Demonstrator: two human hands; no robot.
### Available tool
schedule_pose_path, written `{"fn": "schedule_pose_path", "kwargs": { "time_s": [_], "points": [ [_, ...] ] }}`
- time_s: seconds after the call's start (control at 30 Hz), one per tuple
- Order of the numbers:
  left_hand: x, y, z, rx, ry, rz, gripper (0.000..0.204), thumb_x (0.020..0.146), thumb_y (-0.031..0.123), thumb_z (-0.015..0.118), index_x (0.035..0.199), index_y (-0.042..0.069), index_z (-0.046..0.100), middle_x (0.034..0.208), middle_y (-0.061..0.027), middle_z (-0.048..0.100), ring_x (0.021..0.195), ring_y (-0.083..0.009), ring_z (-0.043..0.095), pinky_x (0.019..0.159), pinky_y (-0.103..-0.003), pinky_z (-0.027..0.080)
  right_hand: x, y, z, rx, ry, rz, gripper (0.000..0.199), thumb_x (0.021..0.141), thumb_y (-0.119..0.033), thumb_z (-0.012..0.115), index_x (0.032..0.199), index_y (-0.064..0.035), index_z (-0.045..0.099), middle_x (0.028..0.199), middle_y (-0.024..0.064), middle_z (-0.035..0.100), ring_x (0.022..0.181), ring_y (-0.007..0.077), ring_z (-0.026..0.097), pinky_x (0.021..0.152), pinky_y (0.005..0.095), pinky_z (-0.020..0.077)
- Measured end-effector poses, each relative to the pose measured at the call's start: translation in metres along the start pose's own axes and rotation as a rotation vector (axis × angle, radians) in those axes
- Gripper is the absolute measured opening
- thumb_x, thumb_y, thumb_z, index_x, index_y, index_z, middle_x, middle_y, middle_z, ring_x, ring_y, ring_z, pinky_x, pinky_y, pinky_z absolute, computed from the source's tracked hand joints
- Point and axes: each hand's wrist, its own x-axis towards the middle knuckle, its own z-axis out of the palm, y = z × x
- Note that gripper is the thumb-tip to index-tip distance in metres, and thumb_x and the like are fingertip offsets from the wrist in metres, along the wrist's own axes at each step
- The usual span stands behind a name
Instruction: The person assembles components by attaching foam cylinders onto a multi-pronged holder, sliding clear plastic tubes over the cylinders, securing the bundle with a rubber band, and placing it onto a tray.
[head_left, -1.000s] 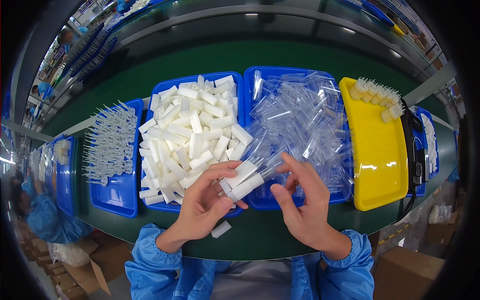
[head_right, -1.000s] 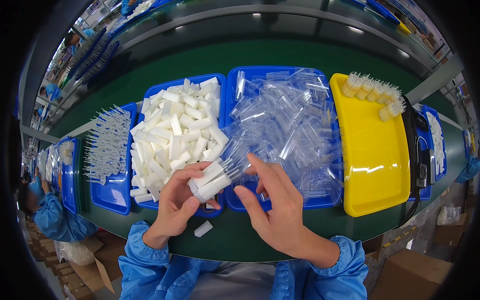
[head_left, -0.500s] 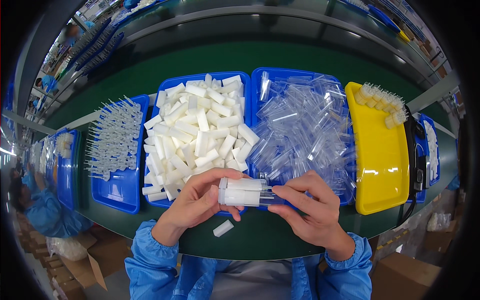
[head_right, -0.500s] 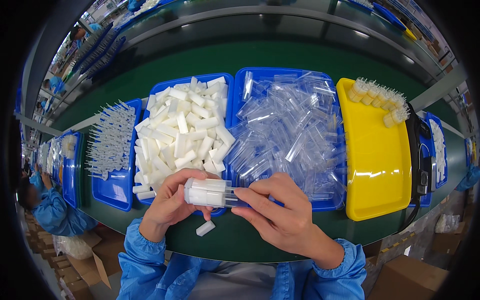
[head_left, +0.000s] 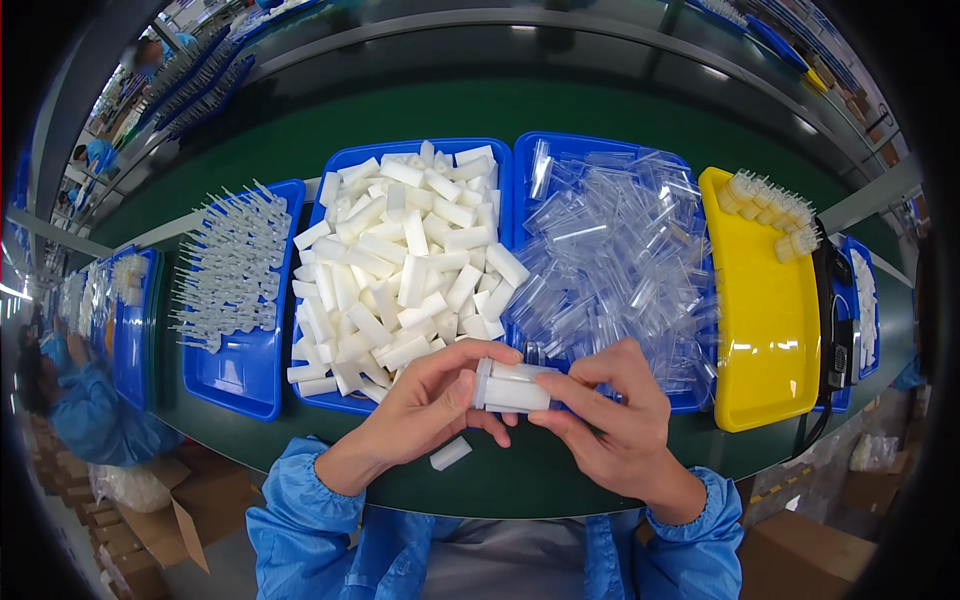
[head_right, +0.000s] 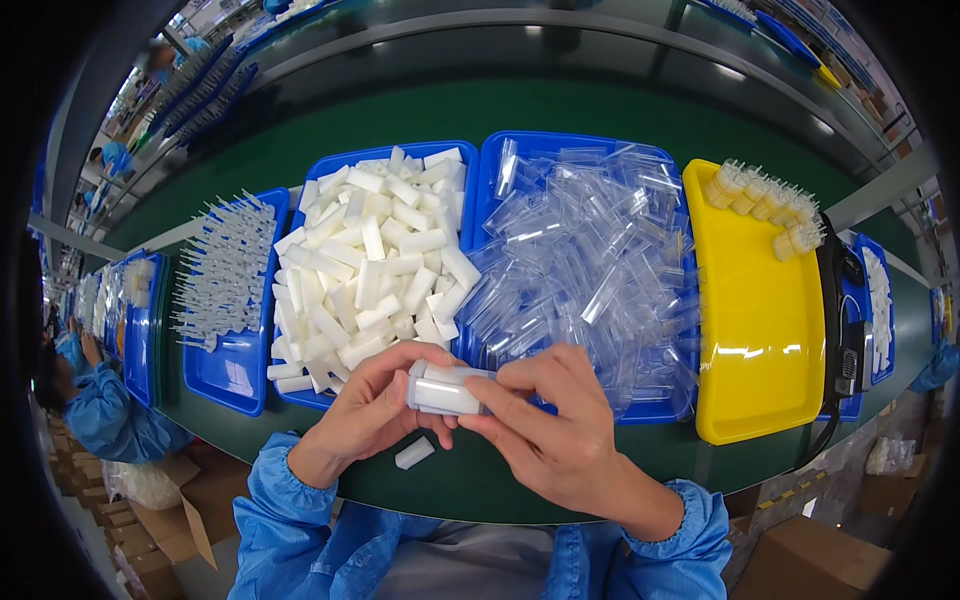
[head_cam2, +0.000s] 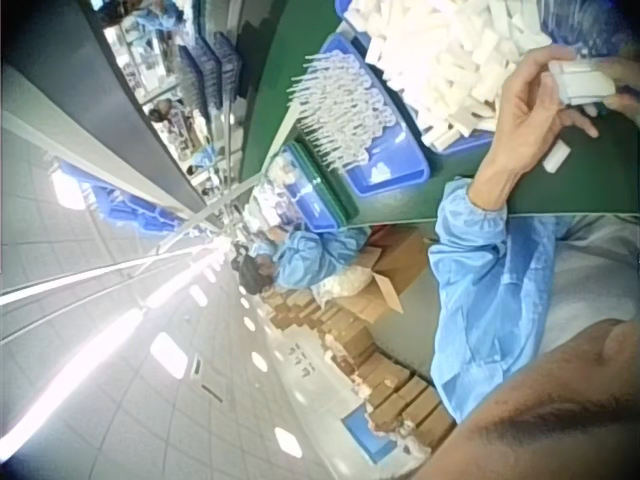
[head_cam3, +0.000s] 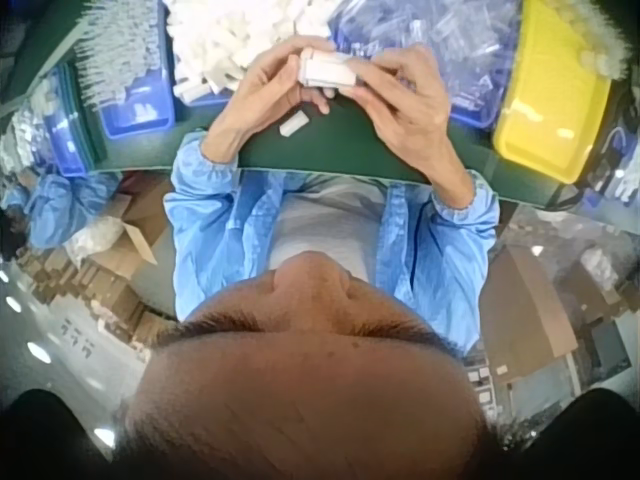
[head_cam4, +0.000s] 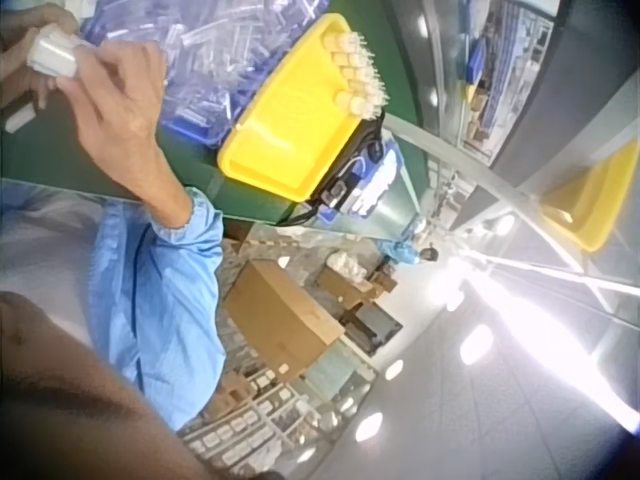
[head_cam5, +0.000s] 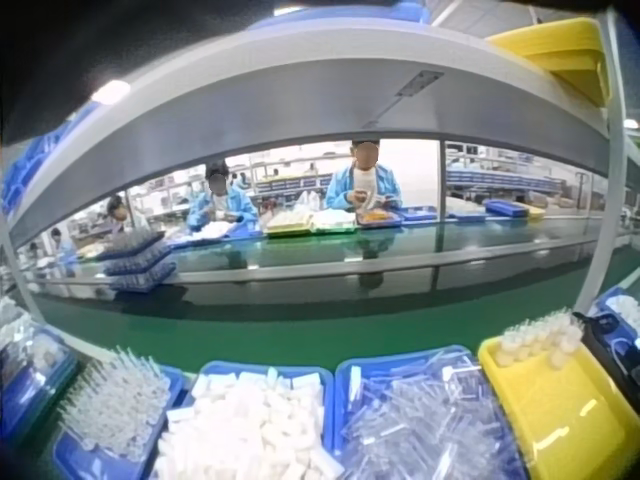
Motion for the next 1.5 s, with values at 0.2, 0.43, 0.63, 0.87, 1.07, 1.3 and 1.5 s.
{"fn": "schedule_pose_path", "kwargs": {
  "time_s": [0.2, 0.43, 0.63, 0.87, 1.07, 1.3, 1.5],
  "points": [
    [0.000, 0.013, -0.009, -0.024, 0.088, 0.022, 0.043, 0.110, 0.031, 0.039, 0.141, 0.002, 0.043, 0.124, -0.0176, 0.058, 0.104, -0.0236, 0.063, 0.083, -0.039, 0.058, 0.010, -0.003, -0.025, -0.082, 0.014, 0.115, 0.039, 0.073, -0.007, 0.083, 0.111, -0.0051, 0.074, 0.097, 0.0073, 0.061, 0.081, 0.0232, 0.052, 0.068, 0.0339, 0.0425],
    [-0.003, 0.019, -0.006, 0.143, 0.234, 0.136, 0.041, 0.106, 0.024, 0.051, 0.139, 0.001, 0.045, 0.116, -0.0160, 0.062, 0.098, -0.0208, 0.066, 0.079, -0.033, 0.057, 0.009, -0.006, -0.015, -0.505, -0.449, -0.011, 0.024, 0.076, -0.007, 0.071, 0.098, 0.0013, 0.068, 0.097, 0.0113, 0.058, 0.095, 0.0271, 0.052, 0.081, 0.0369, 0.0406],
    [-0.004, 0.019, -0.004, 0.116, 0.321, 0.170, 0.038, 0.106, 0.024, 0.052, 0.137, 0.002, 0.048, 0.114, -0.0149, 0.065, 0.092, -0.0189, 0.067, 0.074, -0.031, 0.057, 0.017, -0.012, -0.015, -0.643, -0.593, -0.120, 0.028, 0.074, -0.006, 0.064, 0.100, 0.0029, 0.066, 0.098, 0.0126, 0.055, 0.098, 0.0277, 0.051, 0.082, 0.0384, 0.0397],
    [-0.002, 0.013, -0.006, 0.167, 0.307, 0.183, 0.036, 0.108, 0.025, 0.048, 0.136, 0.002, 0.048, 0.120, -0.0163, 0.064, 0.098, -0.0206, 0.067, 0.079, -0.033, 0.056, 0.014, -0.017, -0.006, -0.393, -0.372, -0.041, 0.028, 0.079, -0.011, 0.076, 0.102, 0.0016, 0.066, 0.094, 0.0123, 0.058, 0.088, 0.0272, 0.054, 0.074, 0.0379, 0.0411],
    [0.001, 0.008, 0.002, 0.117, 0.269, 0.144, 0.037, 0.109, 0.026, 0.043, 0.137, 0.003, 0.043, 0.127, -0.0184, 0.059, 0.109, -0.0259, 0.065, 0.089, -0.037, 0.056, 0.013, -0.027, 0.018, -0.407, 0.036, 0.066, 0.060, 0.077, -0.032, 0.084, 0.117, 0.0052, 0.061, 0.100, 0.0159, 0.061, 0.085, 0.0299, 0.058, 0.070, 0.0399, 0.0445],
    [0.001, -0.004, 0.002, 0.194, 0.206, 0.170, 0.035, 0.107, 0.019, 0.047, 0.137, 0.002, 0.041, 0.133, -0.0155, 0.052, 0.121, -0.0226, 0.057, 0.098, -0.038, 0.055, 0.012, -0.021, 0.036, -0.456, 0.054, 0.082, 0.068, 0.075, -0.036, 0.085, 0.122, 0.0055, 0.058, 0.104, 0.0168, 0.060, 0.087, 0.0310, 0.059, 0.072, 0.0405, 0.0464],
    [0.001, -0.003, 0.003, 0.122, 0.204, 0.184, 0.035, 0.107, 0.019, 0.047, 0.138, 0.003, 0.040, 0.134, -0.0152, 0.052, 0.123, -0.0238, 0.057, 0.100, -0.041, 0.054, 0.010, -0.021, 0.028, -0.215, 0.167, 0.236, 0.056, 0.073, -0.018, 0.088, 0.117, 0.0031, 0.061, 0.103, 0.0163, 0.059, 0.088, 0.0307, 0.059, 0.070, 0.0376, 0.0478]
  ]
}}
